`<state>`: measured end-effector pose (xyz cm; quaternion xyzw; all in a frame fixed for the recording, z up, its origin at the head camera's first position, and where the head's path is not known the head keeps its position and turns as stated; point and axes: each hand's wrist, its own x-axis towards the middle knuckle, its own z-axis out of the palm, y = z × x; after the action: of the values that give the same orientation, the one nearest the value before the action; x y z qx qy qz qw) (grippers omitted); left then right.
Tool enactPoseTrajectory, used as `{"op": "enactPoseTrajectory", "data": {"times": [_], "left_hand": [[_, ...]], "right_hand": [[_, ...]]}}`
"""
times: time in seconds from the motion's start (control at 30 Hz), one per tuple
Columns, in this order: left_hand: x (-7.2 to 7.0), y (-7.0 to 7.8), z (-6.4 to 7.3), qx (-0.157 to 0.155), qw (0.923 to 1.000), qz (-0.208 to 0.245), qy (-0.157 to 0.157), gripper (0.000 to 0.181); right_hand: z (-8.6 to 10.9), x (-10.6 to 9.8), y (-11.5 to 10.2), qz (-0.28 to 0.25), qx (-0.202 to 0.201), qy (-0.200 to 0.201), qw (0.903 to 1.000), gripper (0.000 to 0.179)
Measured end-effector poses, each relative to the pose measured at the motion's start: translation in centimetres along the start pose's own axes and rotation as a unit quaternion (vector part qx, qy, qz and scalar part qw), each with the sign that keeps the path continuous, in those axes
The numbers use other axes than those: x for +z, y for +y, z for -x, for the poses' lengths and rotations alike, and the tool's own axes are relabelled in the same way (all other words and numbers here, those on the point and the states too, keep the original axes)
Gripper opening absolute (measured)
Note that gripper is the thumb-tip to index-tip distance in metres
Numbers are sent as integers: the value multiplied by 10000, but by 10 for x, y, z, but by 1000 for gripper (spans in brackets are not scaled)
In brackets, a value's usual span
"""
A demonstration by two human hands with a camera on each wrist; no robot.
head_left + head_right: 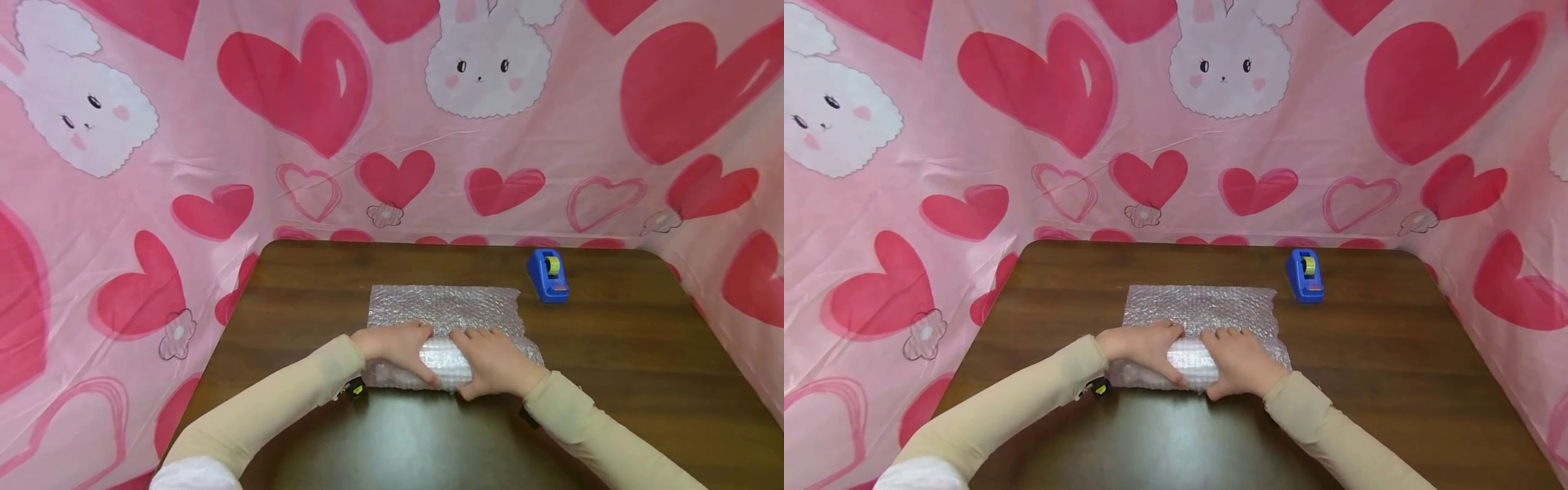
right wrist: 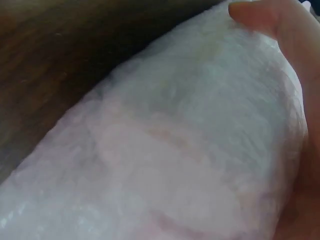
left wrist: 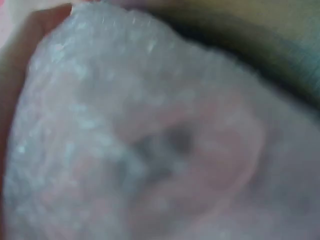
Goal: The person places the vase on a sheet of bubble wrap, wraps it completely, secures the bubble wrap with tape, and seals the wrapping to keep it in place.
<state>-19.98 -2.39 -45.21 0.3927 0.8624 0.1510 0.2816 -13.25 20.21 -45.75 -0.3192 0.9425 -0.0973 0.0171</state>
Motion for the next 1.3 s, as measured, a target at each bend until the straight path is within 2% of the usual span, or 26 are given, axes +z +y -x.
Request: {"op": "enactPoseTrajectory", "data": {"times": [0.07,0.23,0.3,0.4,0.57,0.7,0.73,0.8,0.87,0.93,1.0,1.07,1.17,1.3], "left_hand": [[-3,-2,-2,28,10000,-42,-59,94],[-8,-7,-3,-52,9993,328,-167,93],[-8,-8,-1,-79,9988,474,-111,89],[-8,-7,3,-83,9990,433,95,93],[-11,-3,9,-108,9985,-199,502,101],[-7,-1,10,73,9912,-929,944,94],[-6,2,11,130,9872,-1161,1086,90],[0,7,14,246,9736,-1751,1443,82],[6,16,19,314,9535,-2399,1794,73],[15,25,23,366,9293,-2962,2177,67],[24,32,26,348,9075,-3370,2483,73],[33,36,27,246,8923,-3632,2671,86],[42,36,25,18,8832,-3830,2708,107],[49,32,20,-81,8790,-3930,2700,112]], "right_hand": [[-2,-2,0,-120,96,-121,9998,76],[-7,-5,1,-363,301,-400,9981,73],[-9,-5,2,-350,317,-447,9979,73],[-11,-5,4,-287,288,-464,9981,73],[-17,-5,8,-444,389,-720,9957,75],[-21,-7,11,-674,474,-978,9918,78],[-21,-7,11,-728,478,-1020,9910,78],[-22,-8,13,-770,468,-1058,9903,78],[-22,-9,14,-829,434,-1068,9899,75],[-23,-9,16,-880,401,-1066,9896,73],[-24,-8,17,-949,351,-1071,9891,72],[-25,-8,19,-1018,325,-1096,9882,71],[-26,-7,21,-1065,346,-1153,9870,72],[-26,-7,22,-1041,432,-1205,9863,73]]}}
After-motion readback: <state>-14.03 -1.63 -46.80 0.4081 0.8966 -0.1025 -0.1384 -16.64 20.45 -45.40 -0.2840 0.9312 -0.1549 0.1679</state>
